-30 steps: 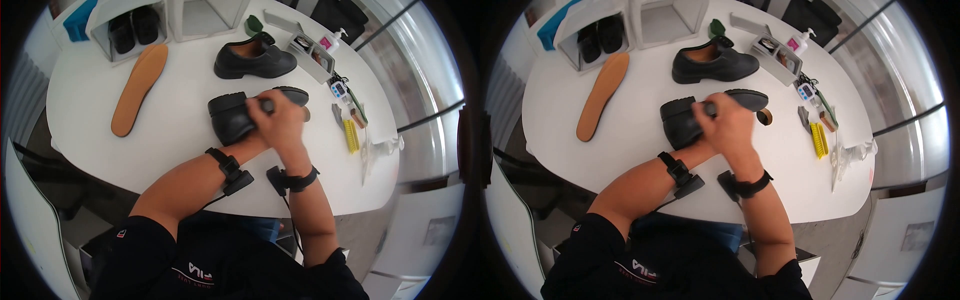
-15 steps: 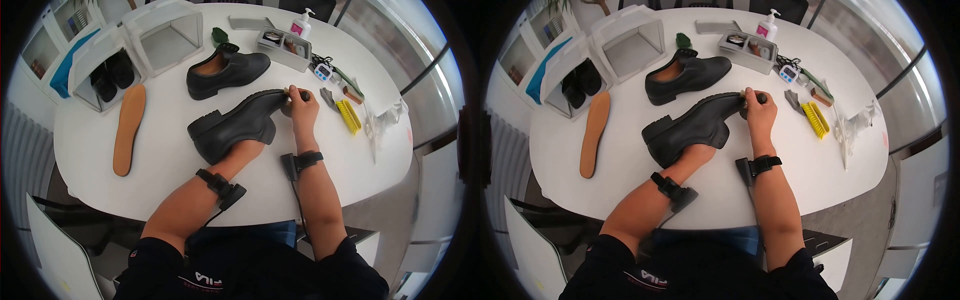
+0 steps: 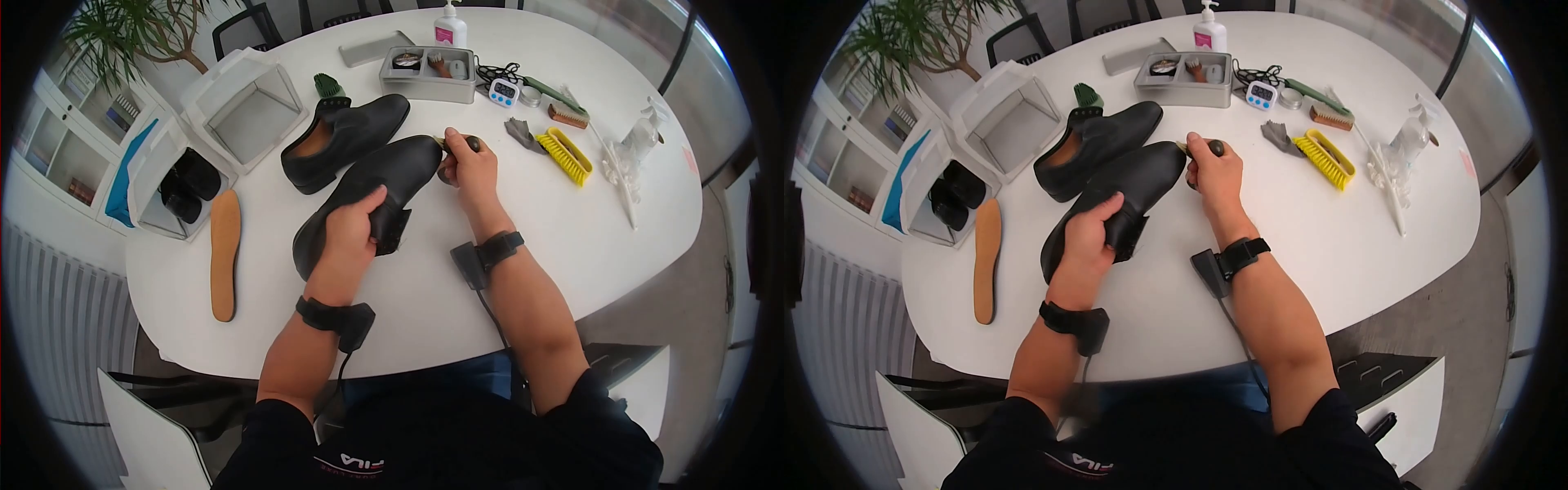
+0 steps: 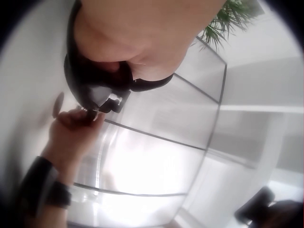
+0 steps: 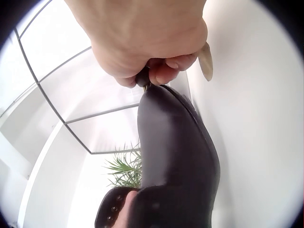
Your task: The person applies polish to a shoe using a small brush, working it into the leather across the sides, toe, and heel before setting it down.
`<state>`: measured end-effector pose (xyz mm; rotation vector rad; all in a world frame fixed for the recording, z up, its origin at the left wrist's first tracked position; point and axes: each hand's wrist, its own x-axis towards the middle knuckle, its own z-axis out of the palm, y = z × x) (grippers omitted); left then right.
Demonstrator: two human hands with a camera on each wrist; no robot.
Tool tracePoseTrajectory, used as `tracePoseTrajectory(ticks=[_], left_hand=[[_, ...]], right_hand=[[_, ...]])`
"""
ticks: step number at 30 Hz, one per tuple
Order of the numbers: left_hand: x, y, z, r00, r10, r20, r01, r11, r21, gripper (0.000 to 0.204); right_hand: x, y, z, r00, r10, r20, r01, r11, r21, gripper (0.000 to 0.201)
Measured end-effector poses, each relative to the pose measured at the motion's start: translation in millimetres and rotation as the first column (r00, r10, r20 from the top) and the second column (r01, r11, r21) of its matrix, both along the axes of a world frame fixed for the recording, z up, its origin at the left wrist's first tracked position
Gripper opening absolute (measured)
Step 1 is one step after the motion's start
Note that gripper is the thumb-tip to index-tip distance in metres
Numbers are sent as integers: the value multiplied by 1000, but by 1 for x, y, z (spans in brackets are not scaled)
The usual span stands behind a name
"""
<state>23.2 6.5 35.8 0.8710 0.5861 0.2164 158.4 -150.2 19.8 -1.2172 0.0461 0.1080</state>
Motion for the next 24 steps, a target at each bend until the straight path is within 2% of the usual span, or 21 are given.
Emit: tracePoseTrajectory(ticks=[1,3,4,6,7,9,10,12,14,15,17,18,19,20,21,22,23,24], left_hand=[[2,9,0,998,-50,35,50,999,-4,40],[8,22,10,990,-133,-51,131,990,-49,43],[10,25,17,984,-162,-69,159,986,-53,38],[17,34,22,977,-171,-125,165,985,-56,36],[19,36,26,967,-185,-176,176,982,-69,33],[20,37,31,949,-204,-241,204,979,-27,31],[19,37,32,949,-202,-244,212,977,15,33],[14,37,32,948,-199,-247,219,974,59,35],[-2,37,43,927,-292,-233,324,940,110,43],[-7,39,45,927,-293,-234,324,939,111,43],[-20,36,57,881,-389,-269,463,827,318,57],[-31,29,67,877,-356,-324,478,726,494,60],[-35,29,60,877,-355,-324,477,724,498,60],[-40,36,55,839,-366,-403,538,442,718,61],[-43,40,48,804,-347,-482,542,97,835,63],[-45,37,43,841,-253,-477,477,-68,876,56],[-44,35,41,840,-252,-480,480,-67,875,56],[-41,32,41,835,-150,-530,521,-99,848,52]], right_hand=[[-1,0,-1,1000,-2,-4,2,1000,7,31],[-1,0,-5,1000,10,13,-10,1000,29,36],[0,1,-9,1000,14,9,-15,999,35,36],[4,1,-16,1000,24,18,-23,998,-66,35],[2,3,-16,1000,26,17,-25,998,-58,35],[1,5,-18,989,85,124,-42,949,-312,37],[1,6,-21,989,83,122,-42,950,-309,37],[3,7,-30,963,79,256,45,894,-447,40],[-3,10,-27,959,108,263,39,866,-499,40],[-5,12,-26,952,138,272,35,836,-548,39],[-12,14,-20,944,146,295,50,822,-567,39],[-14,15,-19,935,156,319,66,807,-587,38],[-13,15,-23,934,154,321,67,809,-584,38],[-13,16,-25,930,185,319,55,787,-615,39],[-13,17,-27,924,215,316,43,763,-645,39],[-17,17,-23,926,213,312,42,763,-645,39],[-20,16,-18,917,290,274,-38,747,-664,39],[-23,16,-12,900,367,236,-117,724,-679,39]])
